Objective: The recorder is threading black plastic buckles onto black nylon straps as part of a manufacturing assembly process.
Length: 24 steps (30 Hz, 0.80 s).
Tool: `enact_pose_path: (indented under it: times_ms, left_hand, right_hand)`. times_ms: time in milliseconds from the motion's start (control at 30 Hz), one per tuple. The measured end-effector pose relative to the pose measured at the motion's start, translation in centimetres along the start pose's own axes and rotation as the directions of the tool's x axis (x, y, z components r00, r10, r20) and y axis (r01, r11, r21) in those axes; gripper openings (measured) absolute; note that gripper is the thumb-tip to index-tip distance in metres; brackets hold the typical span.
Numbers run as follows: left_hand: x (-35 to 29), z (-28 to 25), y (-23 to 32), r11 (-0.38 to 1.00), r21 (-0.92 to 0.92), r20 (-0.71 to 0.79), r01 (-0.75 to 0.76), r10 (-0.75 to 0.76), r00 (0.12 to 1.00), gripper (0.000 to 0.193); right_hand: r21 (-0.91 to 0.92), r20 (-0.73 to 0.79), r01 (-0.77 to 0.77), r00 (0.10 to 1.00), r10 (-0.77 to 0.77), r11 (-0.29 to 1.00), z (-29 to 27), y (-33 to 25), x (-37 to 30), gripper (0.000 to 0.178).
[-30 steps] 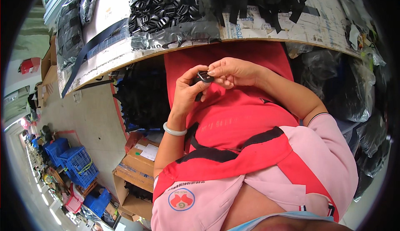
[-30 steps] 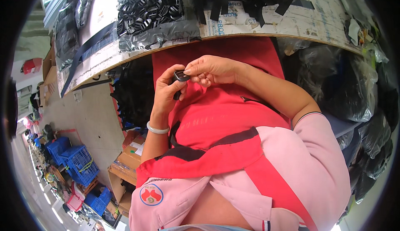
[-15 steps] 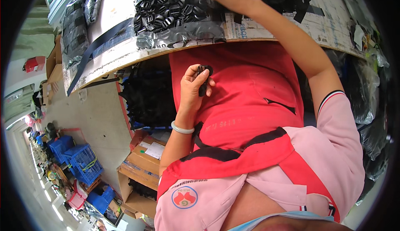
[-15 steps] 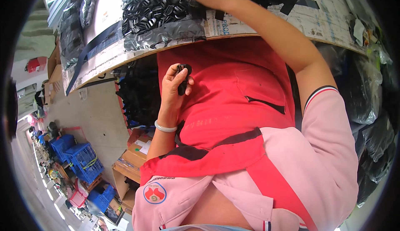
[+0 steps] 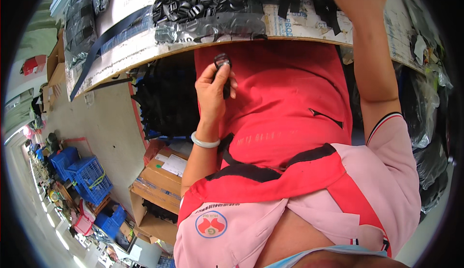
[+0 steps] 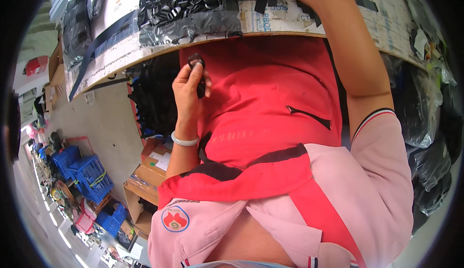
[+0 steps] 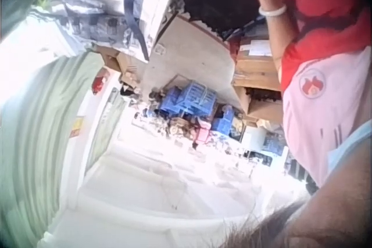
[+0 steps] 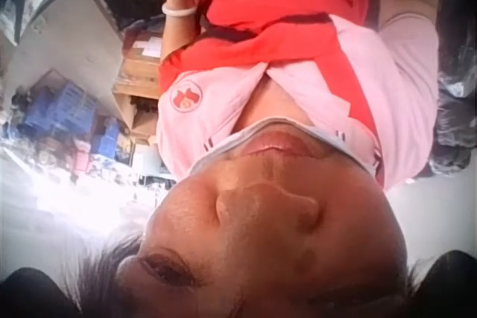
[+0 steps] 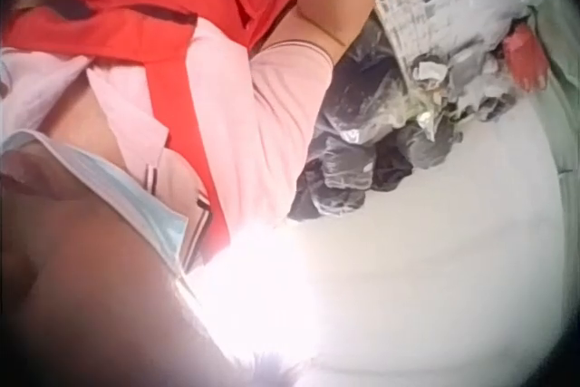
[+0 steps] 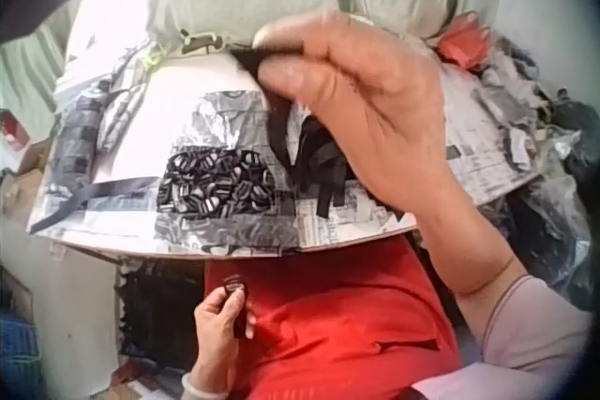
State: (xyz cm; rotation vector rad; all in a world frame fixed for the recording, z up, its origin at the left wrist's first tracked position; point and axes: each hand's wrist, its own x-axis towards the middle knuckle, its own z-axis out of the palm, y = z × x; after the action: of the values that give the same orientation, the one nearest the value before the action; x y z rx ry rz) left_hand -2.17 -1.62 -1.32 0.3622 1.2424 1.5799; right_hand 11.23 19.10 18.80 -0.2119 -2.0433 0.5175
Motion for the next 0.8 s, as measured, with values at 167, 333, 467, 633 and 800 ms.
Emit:
enact_pose_path:
  times_ms: [167, 333, 467, 633, 800]
  left_hand:
    - [-0.5, 0.0, 1.5, 0.997, 0.038, -0.015, -0.063, 0.063, 0.998, 0.021]
    - [-1.0, 0.8, 0.6, 0.984, 0.117, 0.086, -0.132, 0.122, 0.989, 0.020]
    - [-1.0, 1.6, 0.0, 0.965, 0.178, 0.049, -0.192, 0.186, 0.981, 0.017]
    - [-0.7, 1.5, -0.8, 0.823, 0.346, 0.087, -0.451, 0.450, 0.889, 0.013]
    - [-0.2, 1.2, -1.1, 0.671, 0.498, 0.099, -0.550, 0.586, 0.804, 0.016]
  right_hand:
    - [0.381, 0.545, -0.747, 0.657, 0.521, 0.544, 5.1, -1.0, -10.1, 0.015]
    - [0.330, 0.732, -0.940, 0.312, 0.606, 0.086, 7.9, -1.7, -15.3, 0.019]
    - [0.358, 0.779, -0.920, 0.201, 0.593, -0.158, 8.1, -1.1, -16.3, 0.020]
    - [0.428, 0.807, -0.841, 0.190, 0.559, -0.331, 8.1, -1.4, -16.6, 0.021]
    - [0.535, 0.782, -0.742, 0.254, 0.569, -0.403, 9.0, -1.5, -16.7, 0.019]
